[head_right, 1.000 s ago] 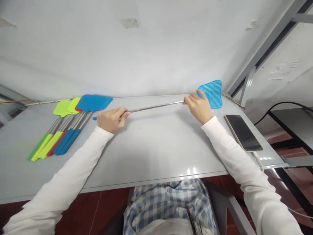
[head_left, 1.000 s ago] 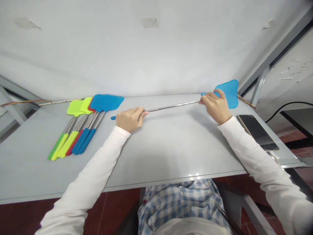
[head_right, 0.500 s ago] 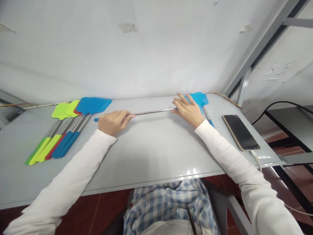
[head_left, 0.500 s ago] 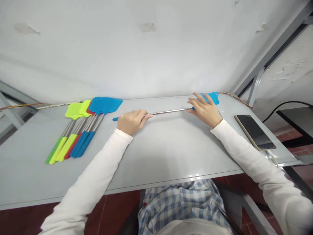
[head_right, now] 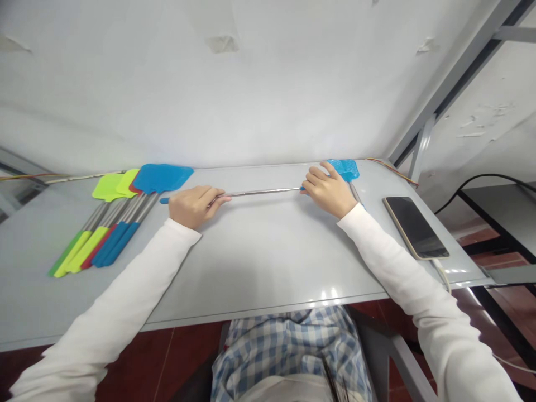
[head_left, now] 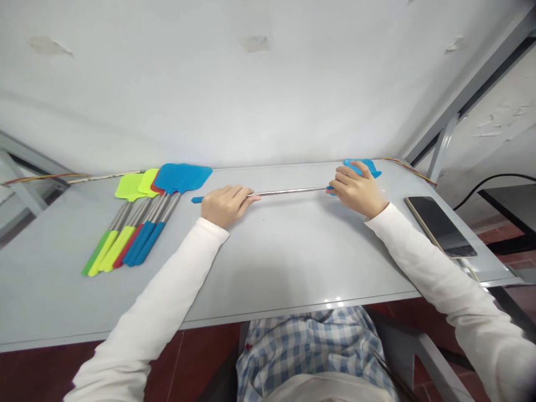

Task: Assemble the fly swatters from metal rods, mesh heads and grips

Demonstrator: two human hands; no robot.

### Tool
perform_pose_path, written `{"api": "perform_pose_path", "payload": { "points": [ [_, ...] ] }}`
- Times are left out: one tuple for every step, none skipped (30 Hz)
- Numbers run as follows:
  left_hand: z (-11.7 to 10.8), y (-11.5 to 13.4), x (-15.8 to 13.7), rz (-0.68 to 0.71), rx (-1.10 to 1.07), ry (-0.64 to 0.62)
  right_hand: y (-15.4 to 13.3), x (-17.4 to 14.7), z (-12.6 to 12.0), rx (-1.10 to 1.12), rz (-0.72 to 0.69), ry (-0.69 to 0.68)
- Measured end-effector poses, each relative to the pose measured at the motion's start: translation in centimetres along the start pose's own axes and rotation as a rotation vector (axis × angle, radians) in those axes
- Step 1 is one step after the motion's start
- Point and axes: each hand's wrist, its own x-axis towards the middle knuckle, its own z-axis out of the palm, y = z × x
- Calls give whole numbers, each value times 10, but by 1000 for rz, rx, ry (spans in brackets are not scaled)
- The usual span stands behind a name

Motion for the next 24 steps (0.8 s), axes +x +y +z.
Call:
{"api": "perform_pose_path", "payload": {
  "points": [
    [0,4,1,-11,-6,-6,-2,1,-2,-19,-10,-8],
    [-1,8,1,-22,-10,-18,-4,2,-4,-27,-17,-17],
    [-2,12,2,-31,-10,-33,-6,3,-6,-22,-24,-26],
    [-3,16,3,-39,-5,-50,-8,4,-8,-9,-31,-34],
    [-5,20,3,-51,4,-68,-10,4,-9,2,-37,-42],
    [-7,22,4,-64,10,-86,-11,4,-10,7,-42,-47],
    [-10,25,4,-81,9,-104,-12,4,-10,6,-42,-52],
    [-12,27,5,-102,0,-121,-13,4,-11,4,-37,-55],
    [-15,29,6,-125,-16,-134,-14,5,-11,5,-23,-57],
    [-17,31,7,-146,-37,-145,-15,5,-12,14,-6,-54],
    [-18,34,8,-164,-58,-152,-18,7,-14,29,9,-47],
    [-19,37,9,-177,-78,-156,-21,8,-16,48,20,-36],
    [-20,42,10,-179,-95,-161,-27,10,-18,64,22,-24],
    [-20,47,10,-169,-110,-169,-33,13,-21,76,12,-11],
    [-19,54,11,-152,-119,-178,-40,15,-25,87,-7,-2],
    [-19,60,11,-133,-124,-186,-47,17,-28,99,-30,0],
    [-19,67,10,-116,-123,-189,-53,19,-31,115,-46,-4],
    [-19,73,10,-107,-120,-187,-59,21,-34,131,-51,-9],
    [-19,79,9,-111,-116,-179,-62,22,-36,145,-44,-14],
    [-19,83,9,-127,-115,-164,-64,23,-38,160,-21,-11],
    [-19,87,8,-148,-118,-145,-64,23,-39,177,15,-1],
    [-20,89,8,-171,-124,-126,-64,23,-40,198,50,16],
    [-20,91,9,-197,-133,-108,-62,22,-40,222,80,33],
    [-20,91,9,-220,-144,-94,-60,21,-40,242,102,45]
  ]
}}
